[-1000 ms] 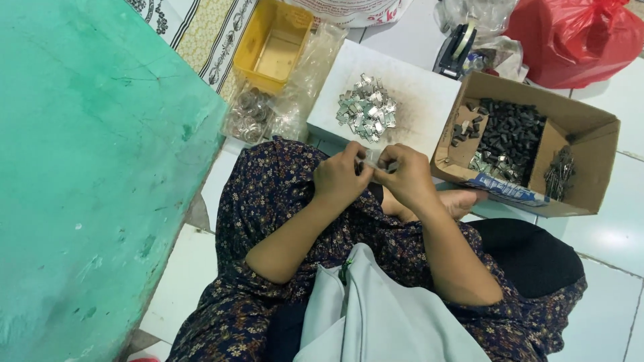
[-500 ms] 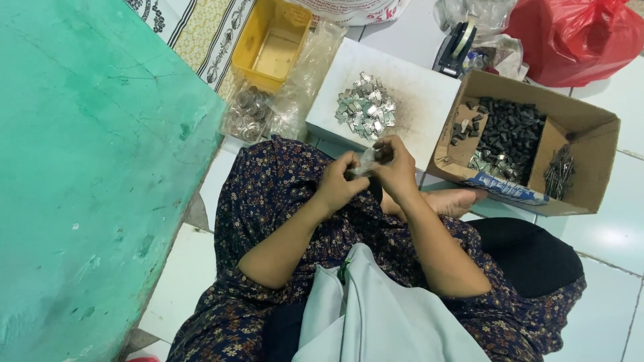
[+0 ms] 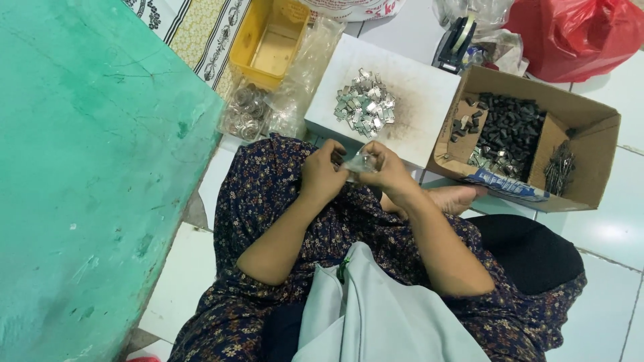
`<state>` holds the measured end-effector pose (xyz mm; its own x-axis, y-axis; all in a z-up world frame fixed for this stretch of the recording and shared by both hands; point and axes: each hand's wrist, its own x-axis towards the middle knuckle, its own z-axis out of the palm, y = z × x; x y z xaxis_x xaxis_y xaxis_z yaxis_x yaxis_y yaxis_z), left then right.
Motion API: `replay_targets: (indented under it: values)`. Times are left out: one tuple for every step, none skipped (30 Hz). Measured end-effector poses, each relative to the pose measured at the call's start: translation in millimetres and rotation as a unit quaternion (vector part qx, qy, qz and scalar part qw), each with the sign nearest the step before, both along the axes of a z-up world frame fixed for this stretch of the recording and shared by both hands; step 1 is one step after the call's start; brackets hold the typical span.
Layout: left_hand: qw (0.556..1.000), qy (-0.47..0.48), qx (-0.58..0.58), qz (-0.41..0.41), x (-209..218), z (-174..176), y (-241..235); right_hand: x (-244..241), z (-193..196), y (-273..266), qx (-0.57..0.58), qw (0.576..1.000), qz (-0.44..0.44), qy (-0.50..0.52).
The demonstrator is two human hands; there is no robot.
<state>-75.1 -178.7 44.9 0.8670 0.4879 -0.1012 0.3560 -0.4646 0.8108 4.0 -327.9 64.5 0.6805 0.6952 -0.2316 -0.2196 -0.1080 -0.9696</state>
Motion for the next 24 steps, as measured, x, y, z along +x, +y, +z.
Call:
replay_targets:
  values:
    - [1.0,0.001,-0.001,0.0,-1.5,0.7,-4.2,2.5,-6.7,2.5,-0.001,1.0,0.0,0.001]
    - [1.0,0.019,-0.008,-0.021,-3.1,1.5,-8.5,4.9,-13.3,5.0,-0.107,0.989,-0.049,-0.087]
    - [0.998,0.037,-0.014,-0.042,-3.0,3.0,-11.7,8.8,-19.4,8.4,-0.209,0.957,-0.098,-0.175]
    - [0.998,0.036,-0.013,-0.043,-4.3,13.0,-13.0,9.5,-13.3,7.3,-0.208,0.957,-0.098,-0.175]
    - [0.996,0.007,-0.066,-0.063,-6.7,22.6,-14.6,9.1,-7.6,5.9,-0.246,0.941,-0.1,-0.209]
    - [0.989,-0.021,-0.119,-0.082,-9.1,32.1,-16.0,8.6,-2.0,4.6,-0.283,0.923,-0.101,-0.242]
    - [0.989,-0.021,-0.119,-0.083,-8.3,20.9,-16.2,9.0,2.0,3.8,-0.284,0.922,-0.102,-0.241]
    - [0.975,-0.07,-0.191,-0.085,-7.6,9.8,-16.5,9.2,6.0,3.0,-0.292,0.915,-0.098,-0.26]
    - [0.954,-0.12,-0.26,-0.085,-6.4,-1.0,-16.1,10.1,10.4,2.9,-0.299,0.907,-0.093,-0.281]
    - [0.954,-0.12,-0.259,-0.086,-6.7,-9.8,-17.1,8.6,10.6,4.9,-0.299,0.907,-0.094,-0.281]
    - [0.952,-0.135,-0.259,-0.094,-5.6,-18.4,-18.2,8.1,11.2,6.5,-0.297,0.909,-0.087,-0.281]
    - [0.949,-0.149,-0.258,-0.103,-4.4,-27.2,-19.3,7.7,11.7,8.1,-0.294,0.91,-0.08,-0.28]
    - [0.949,-0.149,-0.258,-0.104,-2.2,-28.6,-16.5,8.7,3.4,7.0,-0.295,0.91,-0.081,-0.28]
    - [0.973,-0.157,-0.141,-0.092,0.1,-30.0,-13.6,9.8,-4.9,5.8,-0.273,0.911,-0.075,-0.3]
    - [0.983,-0.162,-0.021,-0.079,2.4,-31.2,-10.5,10.9,-13.1,5.0,-0.25,0.911,-0.069,-0.32]
    - [0.983,-0.161,-0.021,-0.08,1.9,-22.0,-8.6,11.1,-14.5,6.8,-0.25,0.911,-0.07,-0.319]
    - [0.983,-0.164,0.039,-0.074,1.9,-12.8,-6.2,11.8,-15.9,9.3,-0.188,0.938,-0.065,-0.284]
    - [0.979,-0.166,0.099,-0.066,1.8,-3.7,-3.6,12.5,-17.3,11.9,-0.124,0.959,-0.06,-0.248]
    - [0.979,-0.166,0.099,-0.066,0.7,6.9,-1.7,17.0,-29.1,10.8,-0.125,0.959,-0.06,-0.248]
    - [0.982,-0.15,0.096,-0.06,-0.5,17.3,0.3,21.5,-41.1,9.8,-0.05,0.97,-0.034,-0.236]
    - [0.985,-0.136,0.093,-0.053,-1.1,27.6,2.2,26.5,-53.0,8.5,0.026,0.974,-0.008,-0.224]
    - [0.985,-0.136,0.092,-0.054,0.7,23.6,7.2,33.4,-54.6,9.9,0.025,0.974,-0.009,-0.224]
    - [0.986,-0.123,0.097,-0.055,1.5,19.5,11.8,39.7,-56.2,11.0,0.004,0.971,0.015,-0.239]
    - [0.987,-0.11,0.102,-0.057,2.4,15.5,16.4,46.0,-57.8,12.0,-0.016,0.966,0.038,-0.254]
